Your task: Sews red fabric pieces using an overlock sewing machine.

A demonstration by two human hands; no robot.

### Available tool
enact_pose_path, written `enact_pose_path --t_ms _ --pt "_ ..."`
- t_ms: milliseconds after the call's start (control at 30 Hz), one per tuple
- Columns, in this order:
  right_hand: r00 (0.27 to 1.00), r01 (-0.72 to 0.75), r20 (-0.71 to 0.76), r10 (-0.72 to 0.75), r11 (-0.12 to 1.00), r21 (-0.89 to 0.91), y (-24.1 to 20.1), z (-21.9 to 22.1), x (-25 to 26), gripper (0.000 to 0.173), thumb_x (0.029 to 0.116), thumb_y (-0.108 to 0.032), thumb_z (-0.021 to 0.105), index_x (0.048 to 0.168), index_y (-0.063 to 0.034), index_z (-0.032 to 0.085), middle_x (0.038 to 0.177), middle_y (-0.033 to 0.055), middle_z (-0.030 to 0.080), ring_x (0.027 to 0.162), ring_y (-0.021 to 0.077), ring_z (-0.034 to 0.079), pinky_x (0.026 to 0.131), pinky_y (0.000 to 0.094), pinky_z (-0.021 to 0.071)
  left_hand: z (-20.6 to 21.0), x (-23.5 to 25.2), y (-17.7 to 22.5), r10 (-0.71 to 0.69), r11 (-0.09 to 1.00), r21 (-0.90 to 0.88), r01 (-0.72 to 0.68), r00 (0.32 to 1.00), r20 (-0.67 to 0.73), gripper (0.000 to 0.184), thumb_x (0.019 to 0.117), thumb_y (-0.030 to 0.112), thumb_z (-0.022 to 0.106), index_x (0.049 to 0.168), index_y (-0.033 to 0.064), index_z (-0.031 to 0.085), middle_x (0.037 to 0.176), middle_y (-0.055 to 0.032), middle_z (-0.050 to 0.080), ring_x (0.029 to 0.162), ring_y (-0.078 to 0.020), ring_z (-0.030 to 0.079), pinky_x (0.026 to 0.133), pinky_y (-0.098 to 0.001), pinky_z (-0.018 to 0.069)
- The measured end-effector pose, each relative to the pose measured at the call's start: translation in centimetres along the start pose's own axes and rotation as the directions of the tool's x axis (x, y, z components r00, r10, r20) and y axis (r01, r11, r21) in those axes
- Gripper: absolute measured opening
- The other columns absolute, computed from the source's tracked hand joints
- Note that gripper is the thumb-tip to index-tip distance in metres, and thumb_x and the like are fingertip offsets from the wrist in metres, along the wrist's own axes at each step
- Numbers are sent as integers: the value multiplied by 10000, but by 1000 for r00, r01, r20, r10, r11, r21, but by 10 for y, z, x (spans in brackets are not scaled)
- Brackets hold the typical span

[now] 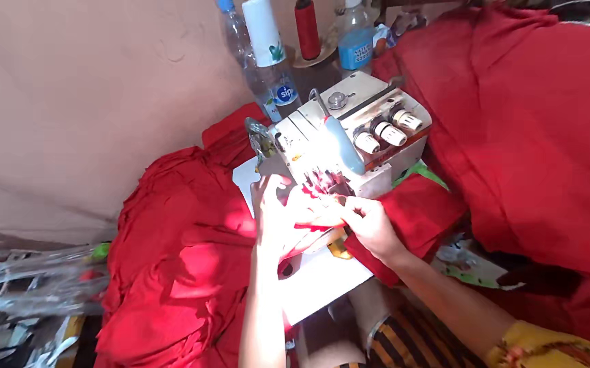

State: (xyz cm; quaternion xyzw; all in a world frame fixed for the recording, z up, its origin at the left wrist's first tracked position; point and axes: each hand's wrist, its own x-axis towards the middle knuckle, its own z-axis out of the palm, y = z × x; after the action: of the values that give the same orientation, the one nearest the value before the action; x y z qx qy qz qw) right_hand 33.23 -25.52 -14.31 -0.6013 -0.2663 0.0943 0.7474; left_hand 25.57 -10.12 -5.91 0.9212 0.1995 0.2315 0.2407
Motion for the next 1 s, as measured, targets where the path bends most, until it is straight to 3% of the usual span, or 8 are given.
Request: enact_pose_path --t_ms 133,233,333,467,533,767,867,1000 --pt "999 45 -24 -47 994 -99 0 0 1 309 916 -86 602 625 -112 503 604 -116 433 555 -94 383 534 96 314 -28 -11 2 244 969 -108 -224 937 251 233 858 308 744 1021 149 789 1095 15 726 1212 -189 560 1029 -409 429" --pt "956 252 -97 -278 942 -221 3 0 -8 194 875 -102 663 718 -25 578 673 -32 520 614 -66 437 577 88 351 -34 -10 15 213 977 -89 -196 930 298 194 952 225 660 1012 88 784 1088 -66 701 1167 -229 575 1020 -487 414" --pt "817 511 -67 -572 774 -374 1 5 -11 191 871 -176 729 885 -17 624 867 106 639 830 78 597 752 149 478 -47 -4 19 220 958 -259 -127 902 371 159 989 155 610 1070 47 694 1056 -22 675 959 -36 637 865 -235 537" --pt "737 615 27 -675 654 -441 -22 14 4 162 902 -176 675 873 -53 776 917 134 680 904 180 651 789 257 530 -54 -5 26 235 969 -172 -176 867 439 347 803 268 793 1068 69 686 1030 -19 666 987 -80 625 880 -298 524" --pt "756 634 107 -645 683 -364 -38 11 14 180 895 -144 644 877 -34 785 941 127 730 938 195 674 827 297 543 -47 -4 29 210 977 -29 -211 927 312 187 821 164 768 969 51 755 928 -87 682 943 -228 620 868 -487 447" --pt "740 664 321 -591 568 -487 -42 -1 25 353 905 -368 680 918 -21 746 981 149 731 928 269 708 746 397 579 -39 -3 29 223 975 -11 -223 964 148 222 858 173 710 1016 17 712 1020 -119 693 1000 -262 638 902 -552 452" --pt "720 662 266 -641 519 -541 -31 7 27 252 928 -258 673 934 -24 767 975 158 734 908 285 719 718 402 591 -30 -6 30 241 970 39 -241 971 2 320 820 183 730 1072 -4 668 1001 -132 682 942 -253 650 829 -472 523" --pt "803 594 238 -546 763 -255 -36 2 28 164 910 -147 668 917 -23 774 1001 113 736 988 163 681 878 290 551 -9 -4 8 388 922 156 -355 849 -360 346 783 73 762 1065 -55 608 1093 -204 619 993 -234 647 859 -318 557"
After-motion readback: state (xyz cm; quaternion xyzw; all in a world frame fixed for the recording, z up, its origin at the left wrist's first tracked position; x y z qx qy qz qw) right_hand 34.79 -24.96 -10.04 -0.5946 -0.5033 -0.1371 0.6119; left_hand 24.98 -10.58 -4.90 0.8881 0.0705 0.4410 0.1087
